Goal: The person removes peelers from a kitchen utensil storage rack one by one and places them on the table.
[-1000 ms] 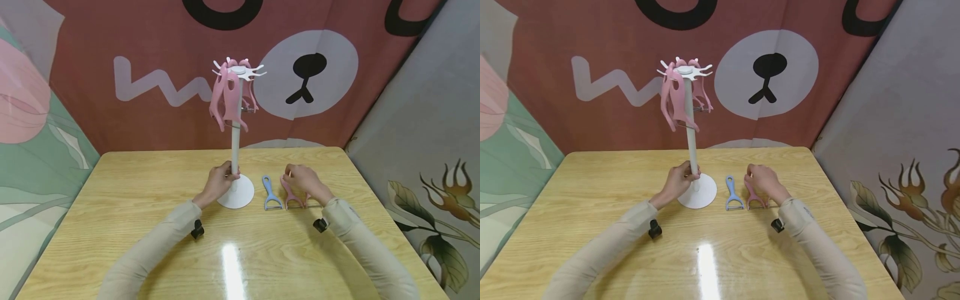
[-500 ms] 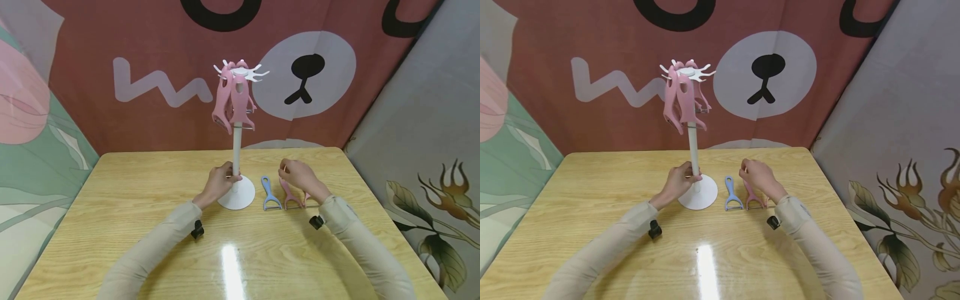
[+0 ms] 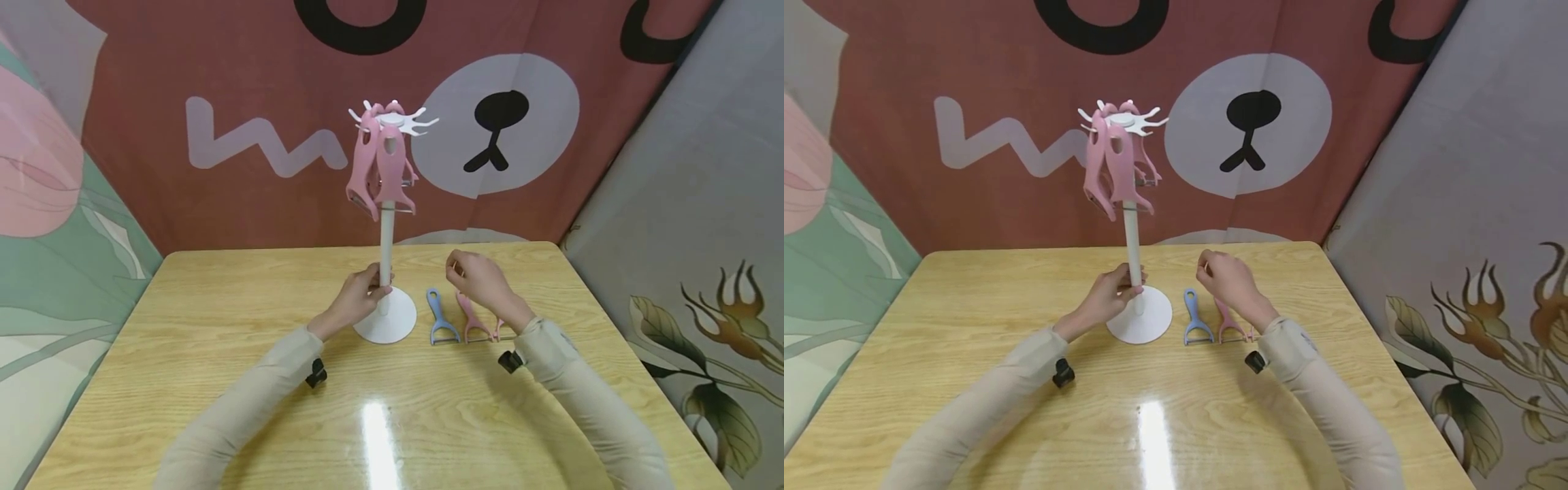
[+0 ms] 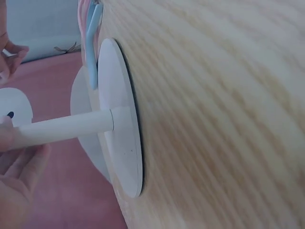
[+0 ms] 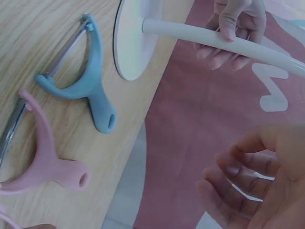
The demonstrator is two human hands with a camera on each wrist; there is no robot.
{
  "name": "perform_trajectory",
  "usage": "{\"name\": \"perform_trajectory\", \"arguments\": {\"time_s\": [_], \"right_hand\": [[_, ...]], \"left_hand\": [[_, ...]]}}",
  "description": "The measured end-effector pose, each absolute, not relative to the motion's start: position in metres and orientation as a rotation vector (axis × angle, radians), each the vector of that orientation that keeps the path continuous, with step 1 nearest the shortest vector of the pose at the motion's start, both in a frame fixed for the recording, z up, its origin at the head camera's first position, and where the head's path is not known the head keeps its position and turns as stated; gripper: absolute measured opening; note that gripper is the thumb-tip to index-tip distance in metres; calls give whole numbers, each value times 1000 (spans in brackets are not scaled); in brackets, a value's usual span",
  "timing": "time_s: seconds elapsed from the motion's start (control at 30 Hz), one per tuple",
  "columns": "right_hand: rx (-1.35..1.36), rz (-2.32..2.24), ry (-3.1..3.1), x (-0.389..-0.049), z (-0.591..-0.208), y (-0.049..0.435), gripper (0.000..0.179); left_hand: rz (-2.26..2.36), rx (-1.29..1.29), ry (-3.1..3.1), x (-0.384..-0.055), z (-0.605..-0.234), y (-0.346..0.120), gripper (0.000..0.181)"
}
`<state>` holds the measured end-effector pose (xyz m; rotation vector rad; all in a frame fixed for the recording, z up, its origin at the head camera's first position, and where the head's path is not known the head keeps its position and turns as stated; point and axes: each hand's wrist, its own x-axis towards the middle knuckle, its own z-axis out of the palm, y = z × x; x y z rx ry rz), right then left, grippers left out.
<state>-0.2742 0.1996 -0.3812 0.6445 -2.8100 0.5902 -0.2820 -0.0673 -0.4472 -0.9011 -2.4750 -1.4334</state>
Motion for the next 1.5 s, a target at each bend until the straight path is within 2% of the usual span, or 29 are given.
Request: {"name": "perform_trajectory", "arguments": {"time_s": [0.63,1.5], "right_hand": [[690,729,-2515,-269,-360,183,14],[699,800,-2153,-263,-331,163,10]], "left_hand": [[-1417,-722,-2432,-279,-450,-60,19],[-1395,-762,-2390,-277,-451,-61,23]]}}
